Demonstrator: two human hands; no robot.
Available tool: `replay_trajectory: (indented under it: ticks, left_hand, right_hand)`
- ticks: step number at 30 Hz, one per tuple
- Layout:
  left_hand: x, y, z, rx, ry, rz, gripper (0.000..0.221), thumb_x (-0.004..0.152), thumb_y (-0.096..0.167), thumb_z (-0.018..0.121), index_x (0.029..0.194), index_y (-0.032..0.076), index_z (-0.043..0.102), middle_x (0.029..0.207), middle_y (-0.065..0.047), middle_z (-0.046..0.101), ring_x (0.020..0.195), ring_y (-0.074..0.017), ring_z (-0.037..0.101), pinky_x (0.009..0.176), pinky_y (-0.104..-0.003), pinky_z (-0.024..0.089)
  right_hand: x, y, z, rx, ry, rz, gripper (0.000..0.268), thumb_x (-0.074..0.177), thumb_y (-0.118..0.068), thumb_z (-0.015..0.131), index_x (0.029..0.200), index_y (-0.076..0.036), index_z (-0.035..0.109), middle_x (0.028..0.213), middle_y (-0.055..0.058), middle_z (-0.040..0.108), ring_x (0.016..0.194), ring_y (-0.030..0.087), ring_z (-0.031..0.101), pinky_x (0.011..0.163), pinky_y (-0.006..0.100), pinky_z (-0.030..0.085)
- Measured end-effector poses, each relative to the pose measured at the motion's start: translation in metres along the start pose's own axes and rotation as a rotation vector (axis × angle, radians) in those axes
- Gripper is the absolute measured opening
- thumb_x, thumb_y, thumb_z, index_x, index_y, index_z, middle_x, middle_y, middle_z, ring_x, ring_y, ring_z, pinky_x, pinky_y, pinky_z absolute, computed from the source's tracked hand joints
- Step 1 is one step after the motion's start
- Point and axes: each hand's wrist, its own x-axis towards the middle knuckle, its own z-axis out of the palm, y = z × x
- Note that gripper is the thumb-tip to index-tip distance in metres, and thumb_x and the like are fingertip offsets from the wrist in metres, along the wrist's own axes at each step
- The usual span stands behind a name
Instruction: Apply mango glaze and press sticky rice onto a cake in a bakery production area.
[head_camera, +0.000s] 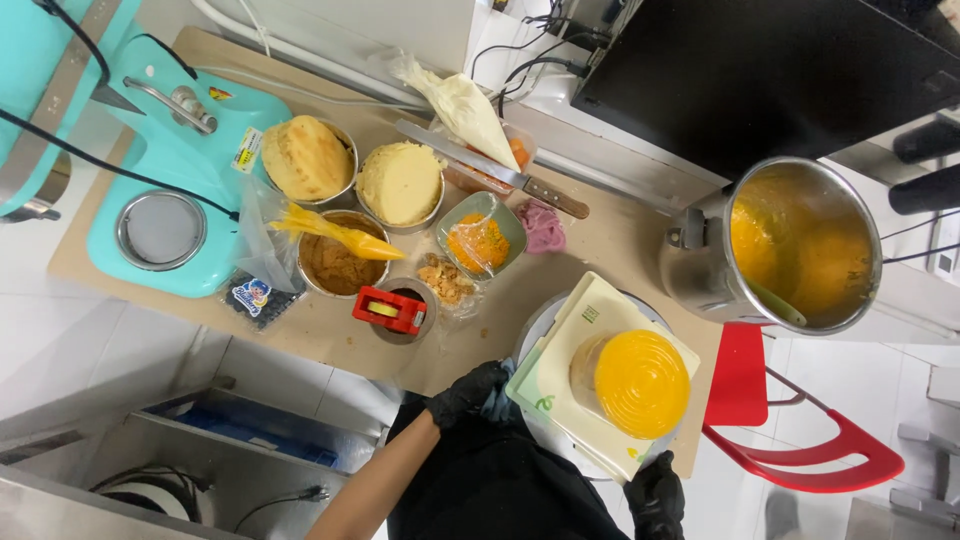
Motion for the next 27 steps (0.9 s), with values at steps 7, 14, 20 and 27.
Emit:
replay_trajectory:
  ticks: [7,14,20,27]
  left_hand:
    - [-0.019,0.086,0.011,-0.069,0.001,0.319,0.035,0.095,0.008,0.055,0.129,0.003,0.053,0.126,-0.007,0.054,0.116,-0.0162,0.05,0.103,-0.025,0.04]
    - [-0.041,0.136,-0.019,-0.277,0.065,0.259,0.048,0.085,0.009,0.068,0.132,-0.001,0.062,0.129,-0.015,0.069,0.115,-0.0259,0.069,0.101,-0.039,0.054]
    - [-0.039,0.144,0.014,-0.356,0.12,0.247,0.06,0.085,0.008,0.064,0.144,0.009,0.057,0.131,-0.011,0.066,0.115,-0.0281,0.065,0.095,-0.046,0.055]
    - [-0.03,0.087,0.044,1.108,0.066,0.265,0.043,0.091,0.022,0.064,0.132,0.01,0.062,0.124,-0.02,0.066,0.112,-0.0408,0.063,0.093,-0.049,0.052]
  right_hand:
    - [-0.056,-0.107,-0.039,0.149,0.208,-0.185,0.033,0.085,-0.024,0.063,0.108,-0.003,0.07,0.09,0.022,0.074,0.087,0.044,0.07,0.07,0.047,0.055]
    - [-0.069,-0.135,-0.037,-0.026,0.047,0.281,0.037,0.087,-0.028,0.068,0.118,-0.009,0.073,0.091,0.023,0.078,0.09,0.039,0.076,0.076,0.045,0.057]
    - [-0.057,-0.074,-0.005,0.24,0.164,0.074,0.046,0.082,-0.029,0.072,0.119,-0.001,0.07,0.097,0.016,0.08,0.091,0.028,0.077,0.076,0.036,0.056]
    - [-0.063,-0.064,0.007,0.405,0.149,0.043,0.038,0.087,-0.016,0.064,0.121,0.002,0.065,0.102,0.014,0.077,0.094,0.025,0.074,0.079,0.032,0.055]
